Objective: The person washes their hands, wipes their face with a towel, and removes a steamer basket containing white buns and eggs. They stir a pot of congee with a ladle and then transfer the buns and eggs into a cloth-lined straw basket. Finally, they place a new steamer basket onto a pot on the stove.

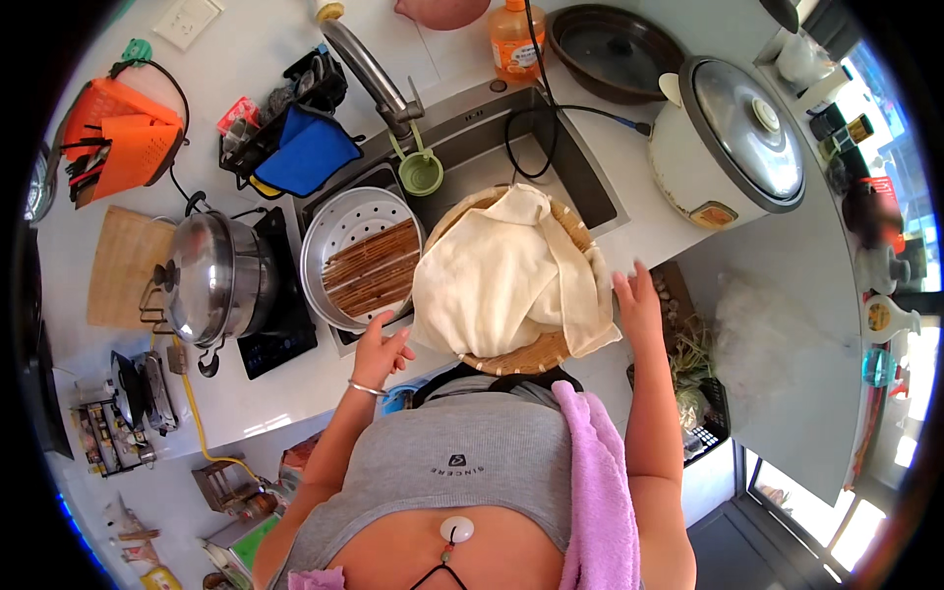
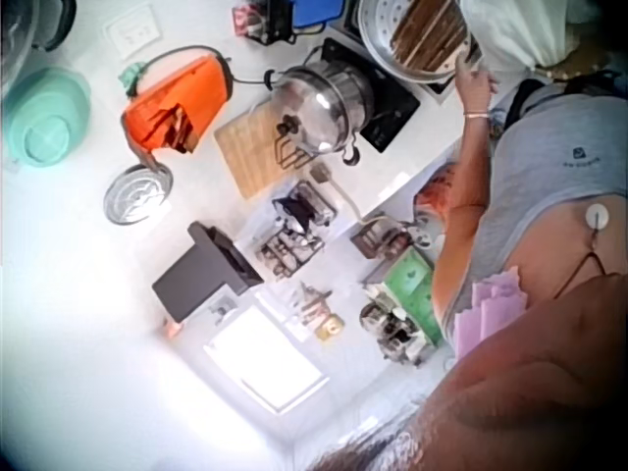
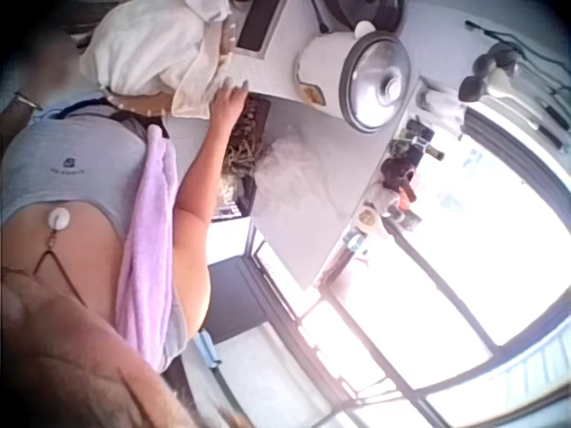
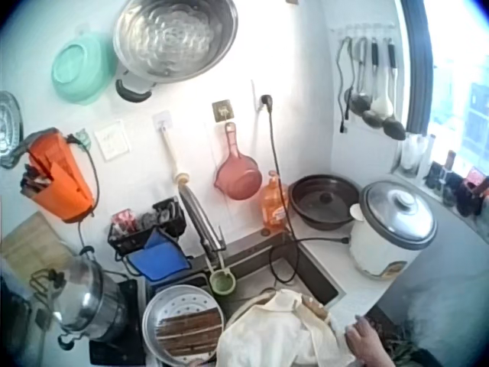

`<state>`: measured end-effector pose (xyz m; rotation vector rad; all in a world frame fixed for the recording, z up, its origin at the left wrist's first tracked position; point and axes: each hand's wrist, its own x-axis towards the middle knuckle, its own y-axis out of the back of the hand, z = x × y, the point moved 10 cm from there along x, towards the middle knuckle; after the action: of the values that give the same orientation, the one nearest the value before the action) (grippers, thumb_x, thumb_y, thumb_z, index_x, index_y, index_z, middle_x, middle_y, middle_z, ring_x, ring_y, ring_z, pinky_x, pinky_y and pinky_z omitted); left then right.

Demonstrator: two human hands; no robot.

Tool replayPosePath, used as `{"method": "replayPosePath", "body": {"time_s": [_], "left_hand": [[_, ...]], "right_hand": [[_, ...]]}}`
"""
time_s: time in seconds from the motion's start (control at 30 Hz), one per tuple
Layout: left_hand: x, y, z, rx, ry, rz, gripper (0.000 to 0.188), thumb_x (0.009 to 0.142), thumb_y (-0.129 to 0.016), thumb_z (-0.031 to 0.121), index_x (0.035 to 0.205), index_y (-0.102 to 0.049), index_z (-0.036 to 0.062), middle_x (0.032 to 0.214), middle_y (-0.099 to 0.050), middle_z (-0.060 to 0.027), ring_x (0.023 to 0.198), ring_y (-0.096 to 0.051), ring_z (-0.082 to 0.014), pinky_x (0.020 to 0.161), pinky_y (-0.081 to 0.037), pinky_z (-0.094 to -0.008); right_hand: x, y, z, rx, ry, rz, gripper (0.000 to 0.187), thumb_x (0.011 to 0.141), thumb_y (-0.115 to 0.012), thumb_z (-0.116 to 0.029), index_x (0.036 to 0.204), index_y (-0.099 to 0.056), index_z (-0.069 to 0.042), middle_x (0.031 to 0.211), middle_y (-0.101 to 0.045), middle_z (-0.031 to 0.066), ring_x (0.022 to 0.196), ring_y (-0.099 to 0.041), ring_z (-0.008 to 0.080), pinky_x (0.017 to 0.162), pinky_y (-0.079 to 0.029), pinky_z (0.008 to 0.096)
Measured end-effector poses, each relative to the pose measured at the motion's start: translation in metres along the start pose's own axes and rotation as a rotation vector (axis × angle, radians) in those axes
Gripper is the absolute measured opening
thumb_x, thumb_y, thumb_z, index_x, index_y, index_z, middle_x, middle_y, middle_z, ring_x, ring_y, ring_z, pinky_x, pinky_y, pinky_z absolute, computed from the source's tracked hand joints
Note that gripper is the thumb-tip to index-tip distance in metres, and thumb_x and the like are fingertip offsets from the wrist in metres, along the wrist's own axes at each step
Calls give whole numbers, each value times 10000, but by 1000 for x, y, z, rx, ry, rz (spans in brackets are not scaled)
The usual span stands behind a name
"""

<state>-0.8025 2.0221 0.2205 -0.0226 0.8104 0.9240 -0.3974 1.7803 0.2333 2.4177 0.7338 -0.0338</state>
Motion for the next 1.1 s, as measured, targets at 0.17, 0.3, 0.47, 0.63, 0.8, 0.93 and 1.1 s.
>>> {"method": "replayPosePath", "body": {"time_s": [0.17,0.3,0.47,0.63,0.8,0.93,1.1], "left_hand": [[-12,-2,-5,-302,-143,73,306,896,-580,287,1057,-533,32,789,-657,-128,517,-576,-114,416,-411,-220],[-8,-47,-46,-366,279,-167,400,897,-573,399,994,-547,11,829,-646,-149,547,-554,-127,405,-387,-217],[16,-83,-100,-874,401,-295,315,885,-596,353,893,-558,41,756,-592,-129,533,-490,-127,392,-313,-225],[-18,-22,38,-399,-513,165,198,862,-614,183,949,-582,8,894,-604,-121,747,-581,-196,606,-453,-298],[-21,-71,157,418,-1010,230,356,854,-567,147,1162,-542,-29,1249,-527,-218,1177,-486,-364,992,-386,-400],[34,-124,138,828,-948,153,484,849,-591,262,1205,-489,-49,1288,-487,-251,1244,-423,-372,1049,-327,-409],[42,-112,141,833,-849,169,544,837,-608,348,1213,-500,-30,1329,-460,-221,1263,-402,-368,1043,-316,-438]], "right_hand": [[-64,-57,100,710,-729,-314,469,904,-506,-475,1147,-568,-79,921,-630,62,697,-582,185,668,-514,350],[-62,-62,119,889,-687,-351,412,899,-545,-326,1160,-552,-8,1050,-626,132,913,-620,267,806,-519,399],[-33,-13,3,1357,-479,-155,377,899,-522,-161,1229,-486,18,1192,-572,176,1075,-577,296,940,-463,436],[-23,-7,-148,749,325,-351,514,870,-529,-59,1368,-404,-53,1304,-524,85,1253,-435,214,1034,-341,390],[-26,-91,-131,-237,618,-316,575,852,-628,-274,1329,-428,-23,1323,-475,201,1264,-408,344,1048,-320,416],[-31,-105,-120,-383,571,-361,549,838,-642,-246,1294,-453,-6,1315,-474,220,1235,-431,371,1020,-357,417],[-34,-28,-120,-297,658,87,526,811,-650,-156,1280,-465,-3,1235,-530,198,1131,-497,374,966,-395,434]]}}
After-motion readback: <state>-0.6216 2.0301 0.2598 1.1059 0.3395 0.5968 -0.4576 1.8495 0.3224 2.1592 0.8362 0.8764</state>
